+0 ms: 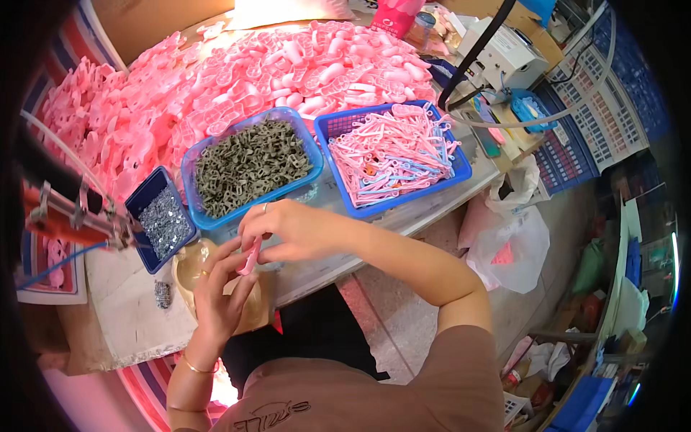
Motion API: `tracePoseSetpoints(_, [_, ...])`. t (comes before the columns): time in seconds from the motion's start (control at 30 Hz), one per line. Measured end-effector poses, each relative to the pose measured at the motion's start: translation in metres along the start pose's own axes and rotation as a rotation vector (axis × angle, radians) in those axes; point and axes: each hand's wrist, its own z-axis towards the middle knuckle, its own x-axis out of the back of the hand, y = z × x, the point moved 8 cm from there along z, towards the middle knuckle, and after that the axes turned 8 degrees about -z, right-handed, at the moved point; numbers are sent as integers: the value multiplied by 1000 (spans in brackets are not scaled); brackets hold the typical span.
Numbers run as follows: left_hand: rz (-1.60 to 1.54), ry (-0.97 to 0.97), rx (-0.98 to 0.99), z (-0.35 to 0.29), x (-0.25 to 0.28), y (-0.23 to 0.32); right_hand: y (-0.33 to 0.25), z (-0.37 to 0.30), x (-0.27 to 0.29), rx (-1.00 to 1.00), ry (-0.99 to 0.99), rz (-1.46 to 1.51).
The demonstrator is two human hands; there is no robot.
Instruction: Assembling pink plastic toy components by hand and using a pneumatic assembly tool.
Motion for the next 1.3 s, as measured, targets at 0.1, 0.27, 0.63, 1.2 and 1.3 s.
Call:
tracePoseSetpoints(0.1, [69,55,-136,-1,-2,11,14,-10,8,-157,42,330])
tracePoseSetpoints(0.27, [100,60,-88,-20,4,15,123,-94,133,-476,581,39])
tracePoseSetpoints(0.63, [176,1,-115,-38,-8,16,220,-202,225,-904,833,-786])
tracePoseSetpoints(1.2, [145,-18,-8,-45,-9,18,239,-177,268,-1034,911,-751])
tracePoseSetpoints(1.3, [132,-18,-7,-44,-11,16,247,-171,265,-908,877,-1006])
